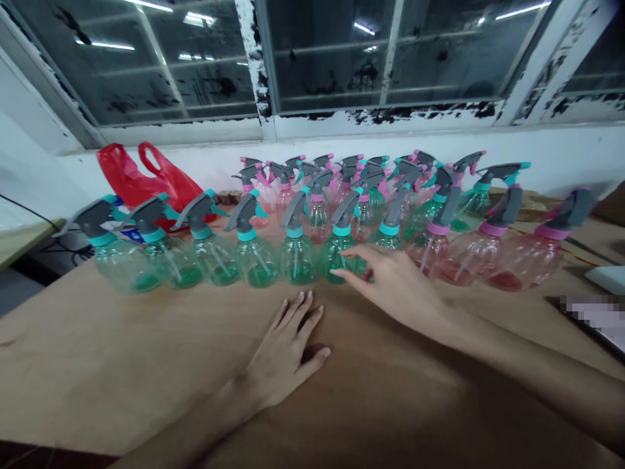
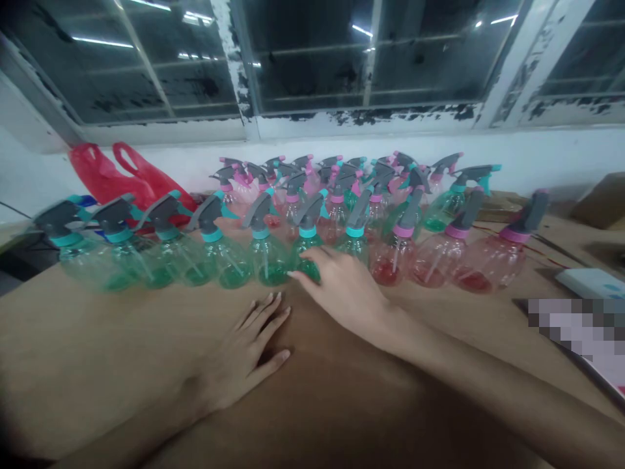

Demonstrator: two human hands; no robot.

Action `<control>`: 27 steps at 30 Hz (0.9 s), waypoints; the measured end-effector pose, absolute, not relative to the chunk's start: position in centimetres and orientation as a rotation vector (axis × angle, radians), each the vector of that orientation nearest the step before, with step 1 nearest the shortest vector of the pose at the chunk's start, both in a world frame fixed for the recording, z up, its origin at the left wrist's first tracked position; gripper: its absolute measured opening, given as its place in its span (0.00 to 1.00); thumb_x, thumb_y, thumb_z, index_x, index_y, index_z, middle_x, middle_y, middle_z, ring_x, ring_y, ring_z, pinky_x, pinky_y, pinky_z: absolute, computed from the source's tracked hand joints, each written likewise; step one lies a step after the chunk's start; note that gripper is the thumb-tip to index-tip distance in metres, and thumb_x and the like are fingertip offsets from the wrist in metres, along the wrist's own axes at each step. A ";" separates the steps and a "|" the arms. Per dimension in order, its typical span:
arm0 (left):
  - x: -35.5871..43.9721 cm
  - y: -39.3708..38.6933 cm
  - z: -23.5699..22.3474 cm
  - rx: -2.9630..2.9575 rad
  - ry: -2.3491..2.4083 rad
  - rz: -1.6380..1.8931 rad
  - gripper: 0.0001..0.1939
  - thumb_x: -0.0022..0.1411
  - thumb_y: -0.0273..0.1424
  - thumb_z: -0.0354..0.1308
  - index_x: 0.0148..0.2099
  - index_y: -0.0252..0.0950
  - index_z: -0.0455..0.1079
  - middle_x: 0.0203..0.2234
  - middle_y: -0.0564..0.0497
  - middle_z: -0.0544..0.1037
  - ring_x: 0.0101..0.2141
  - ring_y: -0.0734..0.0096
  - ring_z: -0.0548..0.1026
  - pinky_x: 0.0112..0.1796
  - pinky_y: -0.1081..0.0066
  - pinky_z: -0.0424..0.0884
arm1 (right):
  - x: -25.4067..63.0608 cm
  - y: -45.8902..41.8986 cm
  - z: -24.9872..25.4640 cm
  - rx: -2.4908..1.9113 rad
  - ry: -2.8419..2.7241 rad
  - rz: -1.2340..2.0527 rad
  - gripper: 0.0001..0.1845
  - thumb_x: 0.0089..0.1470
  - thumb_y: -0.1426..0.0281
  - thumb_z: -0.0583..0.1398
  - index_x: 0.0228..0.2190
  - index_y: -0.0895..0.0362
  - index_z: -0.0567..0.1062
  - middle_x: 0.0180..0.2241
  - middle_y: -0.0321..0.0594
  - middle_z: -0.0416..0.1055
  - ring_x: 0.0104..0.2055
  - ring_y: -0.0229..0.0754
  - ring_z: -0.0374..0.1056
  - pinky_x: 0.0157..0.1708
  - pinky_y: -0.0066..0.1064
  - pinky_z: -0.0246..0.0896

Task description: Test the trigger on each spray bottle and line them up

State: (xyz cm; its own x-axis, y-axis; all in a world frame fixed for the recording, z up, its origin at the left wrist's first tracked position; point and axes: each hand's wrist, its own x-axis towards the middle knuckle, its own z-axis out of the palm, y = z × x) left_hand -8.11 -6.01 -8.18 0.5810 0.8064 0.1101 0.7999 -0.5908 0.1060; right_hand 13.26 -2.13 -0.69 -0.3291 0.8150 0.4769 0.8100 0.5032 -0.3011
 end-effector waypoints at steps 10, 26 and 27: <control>-8.1 -5.9 -8.0 2.747 1.400 0.246 0.30 0.64 0.44 0.47 0.64 0.36 0.51 0.64 0.43 0.50 0.63 0.54 0.48 0.60 0.49 0.50 | 15.0 0.5 -1.4 -1.509 -2.032 0.010 0.32 0.54 0.55 0.56 0.55 0.61 0.62 0.35 0.48 0.76 0.35 0.52 0.72 0.33 0.40 0.64; -8.4 -5.9 -7.0 2.572 1.359 0.443 0.21 0.64 0.39 0.50 0.58 0.41 0.60 0.61 0.46 0.59 0.60 0.56 0.57 0.58 0.49 0.55 | 12.5 2.3 -2.1 -1.579 -2.093 0.117 0.36 0.51 0.55 0.57 0.52 0.69 0.61 0.39 0.58 0.72 0.36 0.56 0.71 0.30 0.41 0.63; -8.4 -5.9 -6.5 2.496 1.367 0.502 0.18 0.64 0.38 0.50 0.56 0.42 0.62 0.59 0.46 0.63 0.58 0.57 0.60 0.57 0.50 0.57 | 12.6 2.0 -2.1 -1.566 -2.102 0.118 0.35 0.51 0.55 0.57 0.52 0.68 0.62 0.40 0.58 0.71 0.36 0.56 0.71 0.30 0.41 0.63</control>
